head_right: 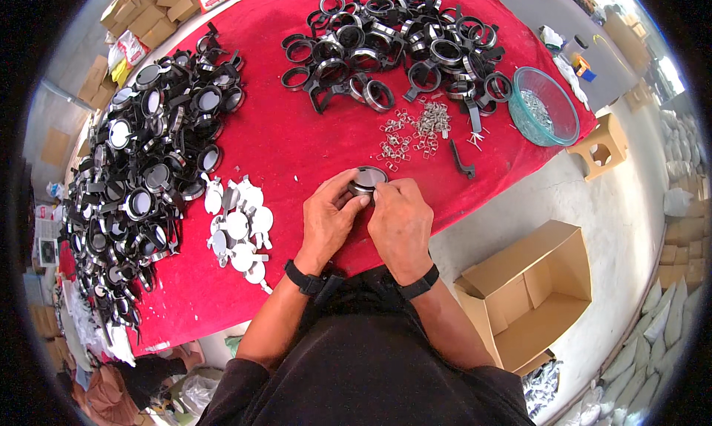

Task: Assembling small caster wheels by attaching metal base plates and securing them with small screws.

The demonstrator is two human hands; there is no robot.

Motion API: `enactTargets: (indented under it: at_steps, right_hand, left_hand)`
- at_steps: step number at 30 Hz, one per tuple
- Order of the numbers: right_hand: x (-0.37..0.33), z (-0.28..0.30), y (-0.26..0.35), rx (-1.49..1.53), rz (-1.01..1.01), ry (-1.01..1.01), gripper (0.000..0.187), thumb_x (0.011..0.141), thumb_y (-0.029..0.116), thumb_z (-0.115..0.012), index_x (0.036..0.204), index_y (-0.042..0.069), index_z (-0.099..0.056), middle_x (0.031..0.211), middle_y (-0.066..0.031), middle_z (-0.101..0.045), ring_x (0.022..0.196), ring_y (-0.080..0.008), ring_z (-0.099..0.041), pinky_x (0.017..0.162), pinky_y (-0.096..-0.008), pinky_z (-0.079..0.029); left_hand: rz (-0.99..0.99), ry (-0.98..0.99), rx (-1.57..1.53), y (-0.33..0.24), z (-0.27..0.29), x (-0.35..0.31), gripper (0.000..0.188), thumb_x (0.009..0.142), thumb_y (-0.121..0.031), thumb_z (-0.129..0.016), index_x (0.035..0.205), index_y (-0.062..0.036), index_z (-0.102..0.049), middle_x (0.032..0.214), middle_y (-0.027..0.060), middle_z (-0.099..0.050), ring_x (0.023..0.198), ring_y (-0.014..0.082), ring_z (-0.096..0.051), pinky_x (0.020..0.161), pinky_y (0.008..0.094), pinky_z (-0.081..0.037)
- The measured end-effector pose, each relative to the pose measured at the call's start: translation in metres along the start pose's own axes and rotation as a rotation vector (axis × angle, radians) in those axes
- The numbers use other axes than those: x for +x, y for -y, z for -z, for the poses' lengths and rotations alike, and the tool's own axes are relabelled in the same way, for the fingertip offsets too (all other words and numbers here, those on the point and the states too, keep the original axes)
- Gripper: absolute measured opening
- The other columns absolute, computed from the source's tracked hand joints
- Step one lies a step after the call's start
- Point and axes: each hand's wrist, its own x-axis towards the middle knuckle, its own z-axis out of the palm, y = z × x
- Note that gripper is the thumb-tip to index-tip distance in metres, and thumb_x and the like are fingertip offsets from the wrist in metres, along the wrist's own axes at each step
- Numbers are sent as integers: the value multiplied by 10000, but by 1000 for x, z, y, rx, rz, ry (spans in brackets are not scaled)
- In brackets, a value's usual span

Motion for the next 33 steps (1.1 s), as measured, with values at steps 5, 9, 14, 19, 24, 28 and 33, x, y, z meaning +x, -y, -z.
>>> enactTargets:
  at_steps: [5,9,14,19,24,28,33]
  right_hand:
    - [1,0,1,-23,15,8,128,935,9,-749,1056,-6,-788,1016,-164,-728,853,-385,-755,716,-468,-615]
    - [0,2,1,-38,25,23,135,936,5,-746,1064,-6,-789,1009,-160,-717,851,-389,-751,719,-468,-613]
    - [-3,6,7,-36,-5,85,160,949,11,-748,1100,-11,-797,992,-153,-699,871,-383,-750,743,-467,-608]
    - [2,7,-6,208,-216,88,217,1037,141,-747,1156,-39,-778,948,-179,-711,822,-351,-741,741,-431,-587]
    - [2,-15,-29,752,-647,287,280,1066,197,-737,1199,-48,-758,819,-101,-713,694,-201,-696,604,-341,-546]
    - [11,-34,-13,979,-886,427,297,1068,180,-744,1237,-60,-698,845,-25,-685,659,-73,-606,518,-247,-469]
    - [15,-46,-8,806,-909,390,276,1049,153,-748,1206,-69,-706,831,-40,-699,639,-91,-634,519,-262,-506]
  left_hand:
    - [-24,-15,36,-1,0,-1,497,929,-38,-853,1410,-27,-728,1462,223,-702,1210,308,-777,1042,380,-642]
    - [-81,-27,131,-3,-1,-3,454,931,-70,-857,1370,-29,-753,1445,241,-706,1197,345,-777,1017,393,-641]
    - [-192,3,340,-7,4,-2,431,941,-12,-827,1367,-4,-757,1461,222,-707,1222,275,-766,1041,368,-633]
    - [-64,32,201,-11,15,-3,384,944,18,-810,1324,17,-763,1439,195,-722,1228,252,-757,1051,353,-625]
    - [-73,82,98,-15,39,-10,376,937,58,-800,1310,40,-757,1450,172,-717,1226,238,-749,1068,360,-627]
    - [-152,62,227,-11,56,-8,367,931,-5,-821,1295,-5,-772,1412,192,-734,1198,336,-764,1027,408,-617]
    - [-251,100,660,-28,56,-11,388,937,-62,-797,1321,-18,-764,1432,202,-692,1328,412,-659,1107,485,-544]
